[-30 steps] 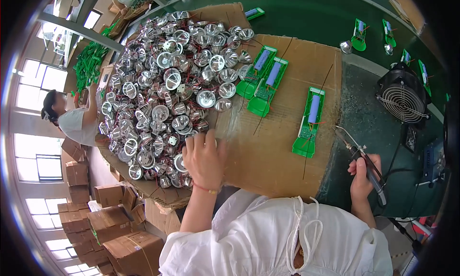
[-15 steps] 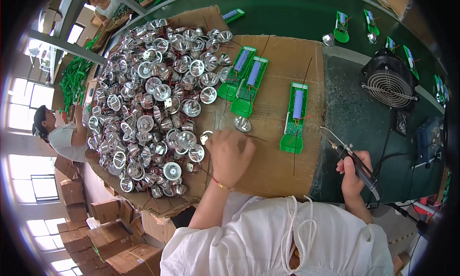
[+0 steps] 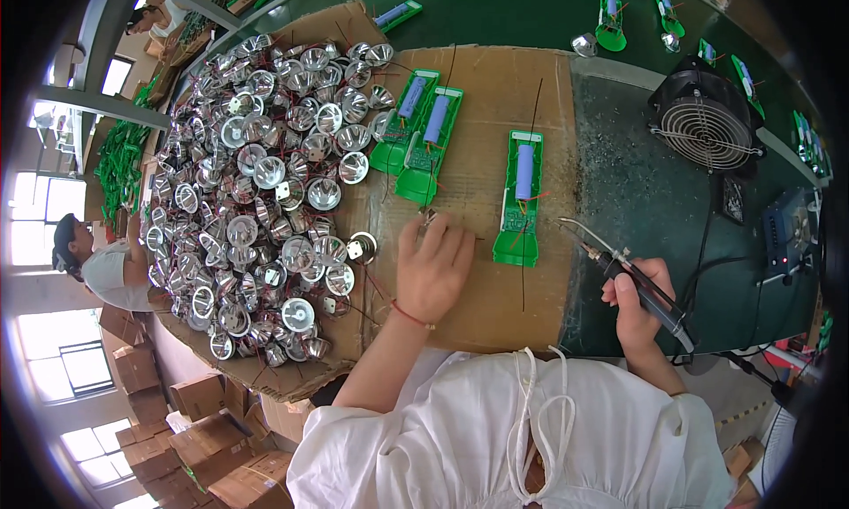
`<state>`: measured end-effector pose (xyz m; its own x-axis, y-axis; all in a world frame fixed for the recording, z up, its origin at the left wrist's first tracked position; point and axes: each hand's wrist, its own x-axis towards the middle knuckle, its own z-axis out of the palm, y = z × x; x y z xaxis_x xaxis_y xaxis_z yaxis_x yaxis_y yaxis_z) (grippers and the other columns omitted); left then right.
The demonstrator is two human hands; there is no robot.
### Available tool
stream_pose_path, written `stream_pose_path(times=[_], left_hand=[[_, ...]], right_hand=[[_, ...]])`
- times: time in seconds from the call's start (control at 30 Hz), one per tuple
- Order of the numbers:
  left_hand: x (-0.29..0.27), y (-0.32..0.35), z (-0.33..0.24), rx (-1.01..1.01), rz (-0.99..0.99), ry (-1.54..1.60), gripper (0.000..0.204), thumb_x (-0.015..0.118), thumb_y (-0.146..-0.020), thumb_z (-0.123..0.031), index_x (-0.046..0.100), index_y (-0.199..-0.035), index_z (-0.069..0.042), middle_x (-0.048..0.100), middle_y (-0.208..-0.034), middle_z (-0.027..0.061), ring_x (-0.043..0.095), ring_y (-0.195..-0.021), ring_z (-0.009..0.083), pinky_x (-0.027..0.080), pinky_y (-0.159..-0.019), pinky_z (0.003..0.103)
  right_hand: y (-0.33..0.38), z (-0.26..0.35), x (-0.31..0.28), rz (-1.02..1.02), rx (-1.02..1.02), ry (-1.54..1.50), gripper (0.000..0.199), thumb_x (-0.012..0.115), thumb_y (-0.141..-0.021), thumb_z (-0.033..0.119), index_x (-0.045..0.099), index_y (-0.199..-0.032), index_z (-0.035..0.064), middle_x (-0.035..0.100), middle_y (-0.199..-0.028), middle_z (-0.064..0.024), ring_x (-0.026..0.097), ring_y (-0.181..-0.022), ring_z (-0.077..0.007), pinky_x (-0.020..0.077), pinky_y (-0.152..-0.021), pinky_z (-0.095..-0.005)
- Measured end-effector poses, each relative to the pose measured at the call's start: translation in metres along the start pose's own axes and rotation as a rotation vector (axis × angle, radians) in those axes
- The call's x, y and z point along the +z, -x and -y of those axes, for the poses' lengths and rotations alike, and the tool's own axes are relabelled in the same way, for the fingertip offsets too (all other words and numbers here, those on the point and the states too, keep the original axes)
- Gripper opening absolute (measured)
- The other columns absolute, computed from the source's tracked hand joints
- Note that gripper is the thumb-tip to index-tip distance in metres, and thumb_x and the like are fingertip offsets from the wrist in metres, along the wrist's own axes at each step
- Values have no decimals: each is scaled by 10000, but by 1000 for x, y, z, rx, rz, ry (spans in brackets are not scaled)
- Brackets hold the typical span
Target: The person solders wires onto circuit boards within plastic housings using a soldering iron and solder wire, assembling components for portable lighting.
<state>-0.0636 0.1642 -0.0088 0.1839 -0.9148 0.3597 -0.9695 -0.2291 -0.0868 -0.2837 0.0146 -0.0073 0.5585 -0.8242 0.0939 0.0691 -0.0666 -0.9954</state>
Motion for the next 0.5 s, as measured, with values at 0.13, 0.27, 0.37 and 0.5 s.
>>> stream_pose_path(times=[0.13,0.27,0.37,0.5], left_hand=[[0,1,2,-253,-129,262,93,654,-745,-120,612,-795,-53,618,-789,56,564,-881,223,398,-803,394],[-15,-12,-15,-600,41,901,82,635,-771,-107,633,-767,-25,614,-745,102,557,-743,259,441,-632,329],[-8,-20,-27,-635,73,891,91,640,-775,-116,630,-755,-28,600,-728,98,545,-719,254,433,-635,340],[-1,-25,-33,-592,-2,783,96,658,-763,-103,619,-724,-25,577,-736,94,536,-700,251,430,-626,340]], right_hand=[[3,3,2,41,7,-26,157,581,-820,53,448,-873,-10,568,-702,-100,543,-568,-104,466,-531,-229],[5,-3,8,127,17,-57,167,609,-804,54,473,-877,-8,570,-702,-96,563,-611,-113,466,-555,-238],[3,-7,14,134,4,-34,175,625,-798,64,490,-881,-9,590,-711,-90,575,-626,-111,462,-563,-237],[-2,-9,15,171,-67,61,168,584,-823,75,440,-858,-3,553,-711,-105,548,-565,-115,465,-506,-241]])
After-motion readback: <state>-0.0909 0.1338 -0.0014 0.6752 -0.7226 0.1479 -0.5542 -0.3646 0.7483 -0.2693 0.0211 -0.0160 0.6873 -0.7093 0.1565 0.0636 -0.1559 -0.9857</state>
